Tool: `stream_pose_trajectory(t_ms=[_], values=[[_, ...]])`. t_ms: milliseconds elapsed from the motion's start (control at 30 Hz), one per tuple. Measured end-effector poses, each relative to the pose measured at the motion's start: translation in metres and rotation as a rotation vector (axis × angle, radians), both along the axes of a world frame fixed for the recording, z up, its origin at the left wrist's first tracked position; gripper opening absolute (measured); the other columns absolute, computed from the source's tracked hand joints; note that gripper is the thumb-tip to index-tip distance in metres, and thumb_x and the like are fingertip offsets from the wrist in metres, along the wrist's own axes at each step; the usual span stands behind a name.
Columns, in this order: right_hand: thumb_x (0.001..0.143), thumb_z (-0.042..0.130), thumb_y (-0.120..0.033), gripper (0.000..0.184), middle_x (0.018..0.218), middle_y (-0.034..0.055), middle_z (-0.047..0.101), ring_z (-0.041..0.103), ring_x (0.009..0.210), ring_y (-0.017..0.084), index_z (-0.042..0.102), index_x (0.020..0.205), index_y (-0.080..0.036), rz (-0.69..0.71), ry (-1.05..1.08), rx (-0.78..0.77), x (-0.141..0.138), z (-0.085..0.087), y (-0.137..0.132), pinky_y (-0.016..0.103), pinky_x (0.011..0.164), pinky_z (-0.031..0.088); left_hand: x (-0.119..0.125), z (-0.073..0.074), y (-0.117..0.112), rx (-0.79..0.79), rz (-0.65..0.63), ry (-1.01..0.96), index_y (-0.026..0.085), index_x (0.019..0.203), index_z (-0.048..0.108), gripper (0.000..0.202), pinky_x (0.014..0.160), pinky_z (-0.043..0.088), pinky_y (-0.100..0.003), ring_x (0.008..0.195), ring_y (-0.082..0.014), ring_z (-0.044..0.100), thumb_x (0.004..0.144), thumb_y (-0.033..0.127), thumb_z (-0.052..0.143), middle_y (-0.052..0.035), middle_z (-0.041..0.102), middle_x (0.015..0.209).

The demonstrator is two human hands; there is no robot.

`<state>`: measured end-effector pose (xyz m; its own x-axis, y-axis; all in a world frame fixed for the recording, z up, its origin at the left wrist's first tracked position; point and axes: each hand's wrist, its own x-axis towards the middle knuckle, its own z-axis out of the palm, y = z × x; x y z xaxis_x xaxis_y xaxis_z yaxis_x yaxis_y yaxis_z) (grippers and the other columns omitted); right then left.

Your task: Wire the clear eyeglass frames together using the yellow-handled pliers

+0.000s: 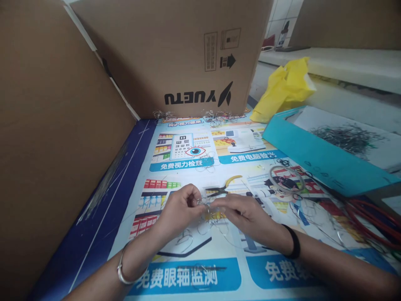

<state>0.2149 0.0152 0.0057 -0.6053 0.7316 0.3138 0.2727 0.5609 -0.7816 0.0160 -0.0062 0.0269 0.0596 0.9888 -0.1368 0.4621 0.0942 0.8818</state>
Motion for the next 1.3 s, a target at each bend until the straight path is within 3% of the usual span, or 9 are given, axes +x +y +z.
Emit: stream_pose_trajectory(t_ms=[133,300,467,700,900,1067,1300], values=[[0.088,0.037,-0.013,0.036,0.074,0.0022,0.063,0.057,0.068,0.012,0.064,0.110,-0.023,0.078,-0.147,0.159,0.003,0.000,-0.001,0.022,0.060,0.040,0.000,-0.001,0.000,-0.009,0.006,0.051,0.018,0.066,0.047,0.012,0.047,0.024,-0.020,0.049,-0.0068,0.031,0.063,0.018,0.058,0.0085,0.034,0.052],[0.086,0.037,-0.011,0.038,0.069,0.0014,0.057,0.050,0.060,0.013,0.059,0.115,-0.025,0.118,-0.506,0.339,0.003,0.012,-0.007,0.024,0.052,0.030,0.001,0.001,-0.001,-0.003,-0.004,0.057,0.018,0.067,0.047,0.009,0.048,0.023,-0.019,0.048,-0.0068,0.030,0.066,0.017,0.056,0.0090,0.031,0.051],[0.080,0.044,-0.008,0.039,0.069,0.0005,0.059,0.047,0.051,0.011,0.057,0.112,-0.026,0.080,-0.723,0.392,0.000,0.018,-0.016,0.028,0.046,0.013,0.001,0.003,-0.003,-0.060,-0.109,-0.006,0.018,0.068,0.046,0.008,0.047,0.023,-0.019,0.048,-0.0064,0.028,0.066,0.014,0.053,0.0091,0.032,0.052],[0.074,0.050,-0.005,0.033,0.065,0.0047,0.059,0.052,0.050,0.014,0.058,0.103,-0.019,-0.065,-0.899,0.479,-0.007,0.021,-0.031,0.031,0.047,0.007,0.009,0.010,-0.011,-0.122,-0.132,-0.092,0.018,0.070,0.047,0.009,0.047,0.025,-0.019,0.049,-0.0062,0.031,0.068,0.016,0.055,0.0085,0.036,0.054],[0.075,0.050,-0.007,0.031,0.069,0.0032,0.060,0.051,0.051,0.013,0.055,0.103,-0.020,0.025,-0.850,0.499,-0.006,0.027,-0.032,0.031,0.047,0.009,0.005,0.011,-0.009,-0.165,-0.103,-0.167,0.018,0.069,0.048,0.009,0.045,0.025,-0.019,0.047,-0.0064,0.031,0.071,0.020,0.056,0.0082,0.037,0.052],[0.080,0.049,-0.009,0.043,0.073,0.0003,0.059,0.050,0.054,0.013,0.047,0.120,-0.024,0.056,-0.797,0.487,-0.001,0.029,-0.030,0.031,0.047,0.013,0.001,0.013,-0.003,-0.171,-0.075,-0.181,0.018,0.068,0.049,0.010,0.045,0.025,-0.019,0.046,-0.0060,0.030,0.069,0.021,0.058,0.0088,0.035,0.051],[0.081,0.049,-0.009,0.041,0.073,0.0026,0.059,0.051,0.056,0.013,0.049,0.120,-0.021,0.098,-0.778,0.545,0.000,0.024,-0.028,0.030,0.047,0.015,-0.002,0.011,-0.003,-0.148,-0.071,-0.180,0.018,0.069,0.051,0.010,0.047,0.030,-0.019,0.047,-0.0063,0.038,0.070,0.023,0.059,0.0070,0.042,0.055]])
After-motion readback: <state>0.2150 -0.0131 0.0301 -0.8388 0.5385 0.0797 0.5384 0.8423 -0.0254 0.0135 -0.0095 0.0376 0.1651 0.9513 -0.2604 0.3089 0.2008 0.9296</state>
